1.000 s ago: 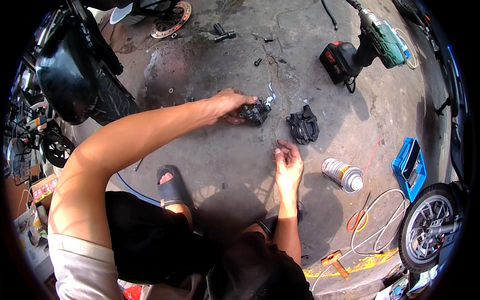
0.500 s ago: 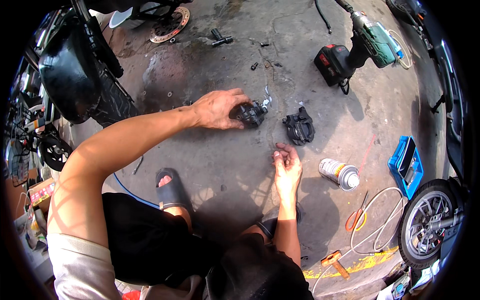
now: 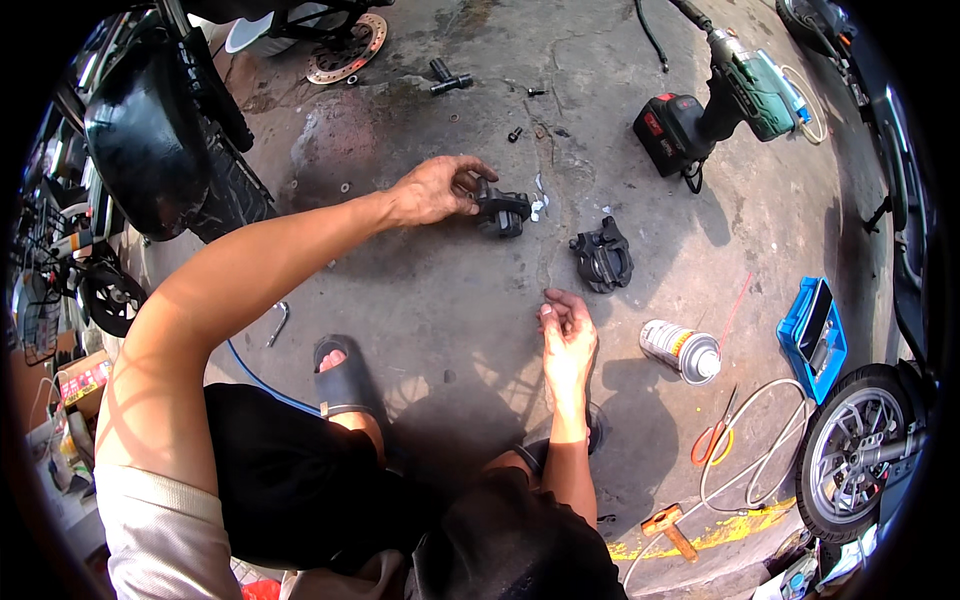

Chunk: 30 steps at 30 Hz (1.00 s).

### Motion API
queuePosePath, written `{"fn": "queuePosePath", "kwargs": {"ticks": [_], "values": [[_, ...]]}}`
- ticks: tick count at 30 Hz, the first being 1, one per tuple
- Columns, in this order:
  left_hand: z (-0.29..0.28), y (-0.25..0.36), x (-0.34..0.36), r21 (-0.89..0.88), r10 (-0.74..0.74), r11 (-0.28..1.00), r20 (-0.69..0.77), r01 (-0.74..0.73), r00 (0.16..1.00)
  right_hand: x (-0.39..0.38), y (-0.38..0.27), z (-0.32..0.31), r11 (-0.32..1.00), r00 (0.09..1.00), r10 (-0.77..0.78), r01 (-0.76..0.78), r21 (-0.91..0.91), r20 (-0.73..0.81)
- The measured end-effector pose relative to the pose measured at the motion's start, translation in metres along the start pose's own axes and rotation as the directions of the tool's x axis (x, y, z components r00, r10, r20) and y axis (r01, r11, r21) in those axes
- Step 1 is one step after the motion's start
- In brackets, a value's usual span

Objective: The person uses a hammer to tap a motorcycle brake caliper, then uses a screwdriver to adjust internal components. They spray the caliper with a lubricant and manipulate the parts by hand to test movement.

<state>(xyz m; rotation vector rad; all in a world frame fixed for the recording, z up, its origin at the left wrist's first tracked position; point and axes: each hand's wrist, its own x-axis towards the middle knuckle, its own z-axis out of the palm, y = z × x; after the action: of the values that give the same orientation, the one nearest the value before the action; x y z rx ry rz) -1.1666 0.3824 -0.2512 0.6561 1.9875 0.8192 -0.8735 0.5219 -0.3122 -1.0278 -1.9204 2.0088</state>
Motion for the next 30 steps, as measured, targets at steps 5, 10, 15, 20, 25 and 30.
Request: {"fn": "queuePosePath", "kwargs": {"ticks": [5, 10, 15, 20, 25, 30], "values": [[0.0, -0.002, 0.003, -0.038, -0.028, 0.999, -0.012, 0.027, 1.0, 0.002, -0.002, -0.004, 1.0, 1.0, 0.002, -0.002, 0.013, -0.012], [0.001, -0.014, 0.006, -0.16, -0.106, 0.982, -0.035, 0.099, 0.994, 0.0, 0.003, -0.005, 1.0, 1.0, -0.009, 0.009, 0.004, -0.022], [0.002, -0.017, 0.009, -0.24, -0.224, 0.95, -0.084, 0.198, 0.971, 0.0, 0.006, -0.005, 1.0, 1.0, -0.001, 0.001, 0.013, -0.019], [0.001, -0.015, 0.008, -0.227, -0.22, 0.954, -0.087, 0.196, 0.971, 0.001, 0.002, -0.01, 1.0, 1.0, 0.012, -0.011, -0.013, 0.022], [0.0, -0.015, 0.009, -0.223, -0.218, 0.954, -0.07, 0.198, 0.973, 0.002, -0.001, -0.011, 1.0, 1.0, 0.026, -0.027, 0.008, 0.015], [0.001, -0.018, 0.007, -0.244, -0.229, 0.948, -0.066, 0.207, 0.971, 0.0, -0.005, -0.01, 0.999, 0.999, 0.022, -0.022, -0.026, 0.023]]}}
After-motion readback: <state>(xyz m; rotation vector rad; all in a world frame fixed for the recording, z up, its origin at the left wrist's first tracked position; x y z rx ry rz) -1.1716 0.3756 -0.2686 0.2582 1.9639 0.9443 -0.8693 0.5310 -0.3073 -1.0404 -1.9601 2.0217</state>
